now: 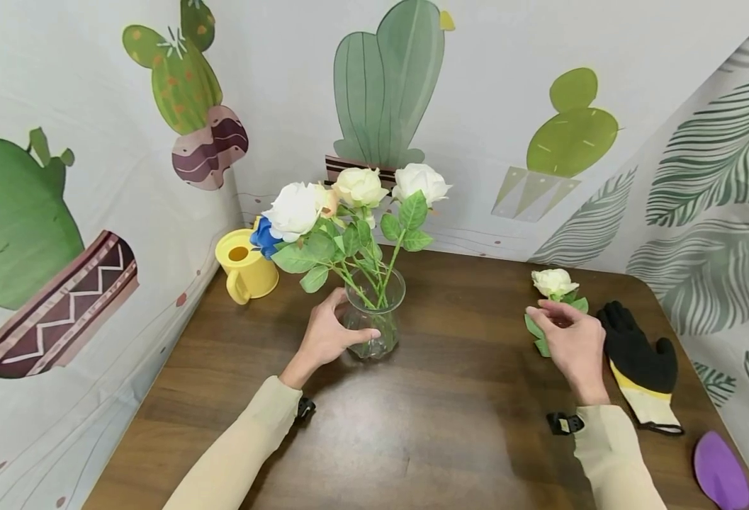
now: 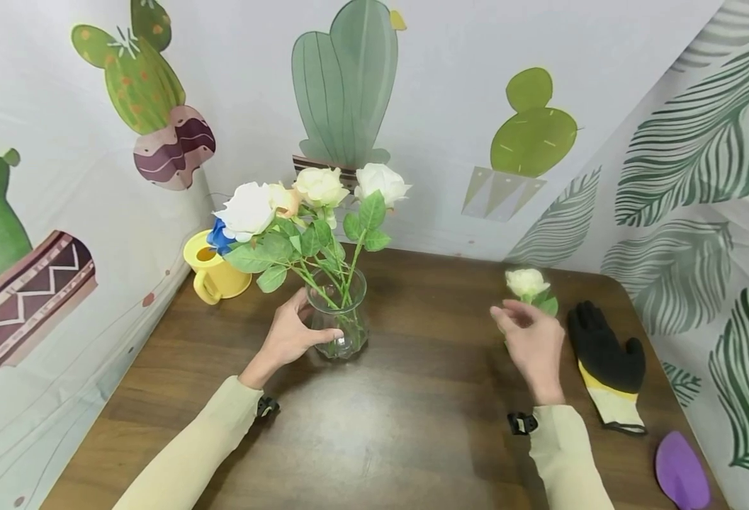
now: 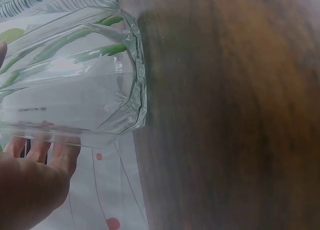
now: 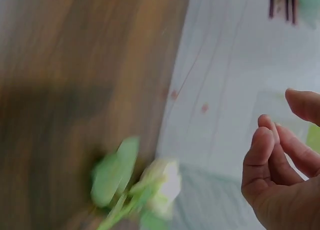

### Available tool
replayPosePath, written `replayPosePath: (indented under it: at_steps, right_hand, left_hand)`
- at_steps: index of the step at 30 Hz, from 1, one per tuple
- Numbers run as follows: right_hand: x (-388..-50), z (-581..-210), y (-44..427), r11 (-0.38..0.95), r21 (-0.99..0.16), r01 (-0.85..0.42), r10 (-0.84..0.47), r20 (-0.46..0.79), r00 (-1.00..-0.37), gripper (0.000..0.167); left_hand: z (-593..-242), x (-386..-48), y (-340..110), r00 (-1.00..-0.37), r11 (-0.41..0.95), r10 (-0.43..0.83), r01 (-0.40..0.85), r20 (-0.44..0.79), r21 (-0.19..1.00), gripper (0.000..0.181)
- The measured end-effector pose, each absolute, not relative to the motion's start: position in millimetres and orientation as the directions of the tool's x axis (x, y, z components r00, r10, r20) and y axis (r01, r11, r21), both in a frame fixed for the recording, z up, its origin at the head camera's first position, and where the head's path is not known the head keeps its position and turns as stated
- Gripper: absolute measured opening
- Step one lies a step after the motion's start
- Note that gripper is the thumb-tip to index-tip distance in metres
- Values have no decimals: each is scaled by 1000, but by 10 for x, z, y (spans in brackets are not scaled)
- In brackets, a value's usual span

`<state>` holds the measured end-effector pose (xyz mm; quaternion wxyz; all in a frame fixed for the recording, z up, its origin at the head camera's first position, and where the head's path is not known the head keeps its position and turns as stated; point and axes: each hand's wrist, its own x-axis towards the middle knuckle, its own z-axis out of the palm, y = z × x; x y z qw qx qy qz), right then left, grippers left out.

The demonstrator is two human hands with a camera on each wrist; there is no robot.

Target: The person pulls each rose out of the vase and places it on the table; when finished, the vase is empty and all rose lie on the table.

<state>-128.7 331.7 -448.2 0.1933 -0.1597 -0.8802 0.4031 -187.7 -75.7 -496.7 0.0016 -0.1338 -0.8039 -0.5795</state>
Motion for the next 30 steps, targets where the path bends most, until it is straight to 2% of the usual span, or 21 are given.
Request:
replayPosePath:
  at_steps: [9, 16, 23, 30]
  right_hand:
    - [-1355, -4366, 2744, 401, -916, -12, 392, 184, -901, 29]
    - [-1452, -4281, 2360, 281, -953, -114, 345, 211, -915, 28]
    - [-1567, -4220, 2047, 201, -972, -125, 235, 171, -957, 28]
    - [-1735, -4218, 1814, 147, -977, -153, 163, 176, -971, 30]
  left_hand:
    - [-4976, -1873, -757, -963, 294, 210, 226, 168, 929, 70]
    - [-4982, -1865, -757, -967, 309, 200, 218, 160, 926, 69]
    - [-4975, -1848, -761, -968, 306, 202, 209, 152, 929, 69]
    - [-4975, -1869, -762, -963, 292, 210, 225, 167, 930, 71]
